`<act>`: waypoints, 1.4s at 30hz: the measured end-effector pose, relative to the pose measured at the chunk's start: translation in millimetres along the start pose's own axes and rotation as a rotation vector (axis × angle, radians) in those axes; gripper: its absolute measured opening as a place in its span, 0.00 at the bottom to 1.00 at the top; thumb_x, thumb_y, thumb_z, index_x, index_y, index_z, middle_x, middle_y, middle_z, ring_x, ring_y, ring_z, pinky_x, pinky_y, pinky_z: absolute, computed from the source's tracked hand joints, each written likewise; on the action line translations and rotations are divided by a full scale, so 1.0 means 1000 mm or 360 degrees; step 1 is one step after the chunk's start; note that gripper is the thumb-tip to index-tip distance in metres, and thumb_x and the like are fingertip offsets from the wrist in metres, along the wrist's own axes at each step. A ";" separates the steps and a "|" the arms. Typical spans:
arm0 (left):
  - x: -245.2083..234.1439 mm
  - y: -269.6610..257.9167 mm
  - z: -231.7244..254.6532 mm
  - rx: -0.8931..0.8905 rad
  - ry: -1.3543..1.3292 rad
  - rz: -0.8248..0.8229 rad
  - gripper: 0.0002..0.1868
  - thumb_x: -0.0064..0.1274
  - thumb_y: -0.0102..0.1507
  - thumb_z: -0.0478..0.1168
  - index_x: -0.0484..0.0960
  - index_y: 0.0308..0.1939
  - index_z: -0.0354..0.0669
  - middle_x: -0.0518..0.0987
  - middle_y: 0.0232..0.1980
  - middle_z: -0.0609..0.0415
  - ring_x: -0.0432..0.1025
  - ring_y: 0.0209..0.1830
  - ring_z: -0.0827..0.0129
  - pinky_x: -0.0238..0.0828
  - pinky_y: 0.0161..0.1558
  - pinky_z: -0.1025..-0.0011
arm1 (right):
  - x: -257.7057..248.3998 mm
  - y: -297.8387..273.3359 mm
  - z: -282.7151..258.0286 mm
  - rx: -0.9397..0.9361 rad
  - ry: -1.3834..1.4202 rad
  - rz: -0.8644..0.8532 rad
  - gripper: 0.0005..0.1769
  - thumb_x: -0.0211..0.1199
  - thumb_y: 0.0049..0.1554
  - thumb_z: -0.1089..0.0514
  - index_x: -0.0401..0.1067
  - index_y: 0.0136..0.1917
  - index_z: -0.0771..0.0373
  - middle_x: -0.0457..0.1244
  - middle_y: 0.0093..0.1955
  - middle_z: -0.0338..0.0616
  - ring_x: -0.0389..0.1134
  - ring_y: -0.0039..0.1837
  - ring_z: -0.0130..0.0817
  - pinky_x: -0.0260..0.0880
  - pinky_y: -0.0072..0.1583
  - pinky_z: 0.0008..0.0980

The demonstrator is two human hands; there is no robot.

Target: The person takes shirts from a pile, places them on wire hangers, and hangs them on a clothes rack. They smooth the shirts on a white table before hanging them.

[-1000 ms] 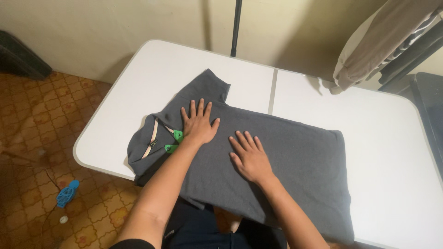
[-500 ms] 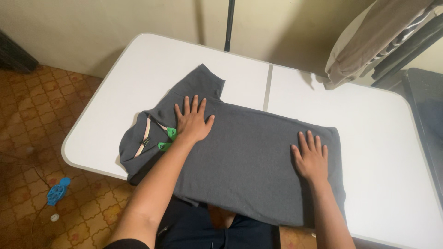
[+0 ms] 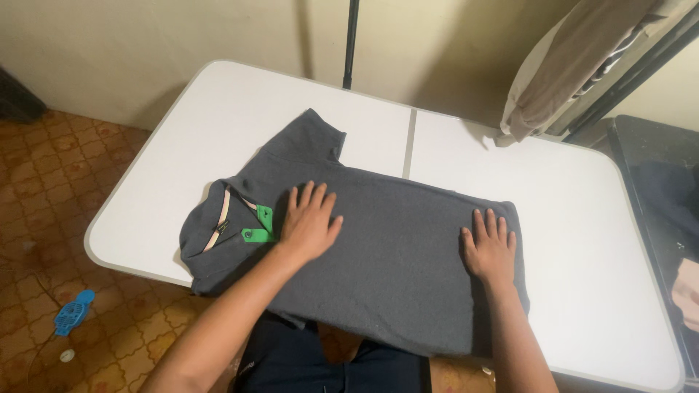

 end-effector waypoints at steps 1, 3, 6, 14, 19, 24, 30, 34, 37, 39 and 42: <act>0.004 -0.016 0.013 0.0002 -0.0033 -0.0100 0.34 0.43 0.69 0.56 0.68 0.71 0.37 0.58 0.77 0.36 0.46 0.80 0.42 0.36 0.75 0.37 | -0.001 0.000 0.000 -0.0011 -0.0005 0.0003 0.37 0.37 0.64 0.35 0.48 0.82 0.47 0.40 0.86 0.42 0.35 0.85 0.45 0.33 0.79 0.52; 0.007 -0.046 0.031 0.0000 -0.0042 -0.0253 0.36 0.42 0.68 0.58 0.63 0.73 0.38 0.54 0.78 0.37 0.42 0.80 0.41 0.33 0.74 0.36 | -0.008 -0.003 -0.004 -0.0071 0.0034 0.0125 0.36 0.39 0.64 0.38 0.53 0.81 0.51 0.44 0.84 0.47 0.38 0.84 0.49 0.36 0.79 0.53; 0.006 -0.067 0.041 0.0008 -0.0007 -0.0327 0.39 0.40 0.67 0.60 0.57 0.76 0.41 0.50 0.80 0.38 0.38 0.81 0.41 0.29 0.73 0.34 | -0.019 -0.009 -0.014 -0.0207 -0.0103 0.0348 0.32 0.45 0.62 0.45 0.62 0.76 0.58 0.52 0.82 0.48 0.46 0.84 0.48 0.41 0.80 0.51; 0.000 -0.069 0.045 -0.0012 -0.0008 -0.0266 0.40 0.39 0.67 0.60 0.55 0.77 0.43 0.48 0.81 0.42 0.36 0.82 0.44 0.25 0.74 0.36 | -0.047 -0.068 -0.129 -0.0690 0.0108 0.0452 0.26 0.53 0.61 0.53 0.67 0.70 0.66 0.57 0.76 0.54 0.55 0.80 0.50 0.49 0.78 0.52; -0.001 -0.068 0.043 -0.0024 0.0005 -0.0244 0.40 0.39 0.67 0.61 0.55 0.77 0.44 0.49 0.81 0.42 0.37 0.82 0.45 0.26 0.74 0.37 | -0.039 -0.130 -0.235 -0.1068 0.0311 0.0026 0.31 0.48 0.64 0.46 0.58 0.77 0.57 0.48 0.81 0.52 0.43 0.82 0.52 0.39 0.77 0.54; 0.000 -0.068 0.043 -0.0024 -0.0021 -0.0249 0.40 0.39 0.67 0.61 0.56 0.77 0.44 0.49 0.81 0.42 0.36 0.82 0.46 0.26 0.74 0.37 | -0.036 -0.120 -0.213 -0.0955 0.0305 -0.0014 0.33 0.45 0.64 0.40 0.57 0.79 0.52 0.47 0.82 0.47 0.42 0.83 0.48 0.37 0.78 0.50; 0.006 -0.068 0.039 0.0003 -0.0019 -0.0259 0.40 0.39 0.67 0.61 0.55 0.77 0.43 0.49 0.81 0.42 0.36 0.82 0.44 0.26 0.74 0.36 | -0.006 -0.085 -0.106 -0.0521 0.0106 0.0041 0.35 0.41 0.64 0.36 0.53 0.80 0.48 0.44 0.84 0.44 0.39 0.84 0.46 0.36 0.79 0.51; 0.010 -0.061 0.033 0.0010 -0.0016 -0.0302 0.41 0.39 0.67 0.62 0.54 0.78 0.45 0.48 0.82 0.43 0.36 0.82 0.45 0.27 0.74 0.35 | 0.006 -0.068 -0.043 -0.0298 0.0023 0.0053 0.36 0.39 0.64 0.34 0.51 0.81 0.45 0.42 0.85 0.42 0.37 0.85 0.46 0.35 0.79 0.52; 0.012 -0.053 0.029 0.0001 0.0002 -0.0312 0.41 0.38 0.67 0.62 0.53 0.78 0.46 0.47 0.82 0.44 0.36 0.82 0.45 0.27 0.74 0.34 | 0.013 -0.062 -0.027 -0.0232 0.0015 0.0037 0.36 0.38 0.64 0.34 0.50 0.82 0.44 0.41 0.85 0.41 0.37 0.85 0.45 0.34 0.79 0.53; 0.015 -0.051 0.028 -0.0002 0.0015 -0.0316 0.41 0.38 0.68 0.63 0.52 0.79 0.46 0.46 0.83 0.45 0.35 0.83 0.45 0.28 0.74 0.34 | 0.015 -0.061 -0.022 -0.0215 0.0011 0.0019 0.36 0.38 0.64 0.33 0.50 0.82 0.43 0.40 0.85 0.41 0.36 0.85 0.45 0.34 0.79 0.53; 0.020 -0.050 0.025 -0.0003 0.0040 -0.0333 0.41 0.37 0.67 0.63 0.51 0.79 0.47 0.45 0.83 0.46 0.34 0.83 0.46 0.27 0.74 0.34 | 0.018 -0.059 -0.023 -0.0221 0.0009 0.0012 0.36 0.37 0.64 0.33 0.49 0.82 0.43 0.40 0.86 0.41 0.35 0.85 0.46 0.33 0.79 0.54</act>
Point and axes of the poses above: each hand's wrist, its own y-axis towards the middle knuckle, its own x-axis out of the palm, z = x × y, the point moved 9 cm from there along y, towards the middle knuckle
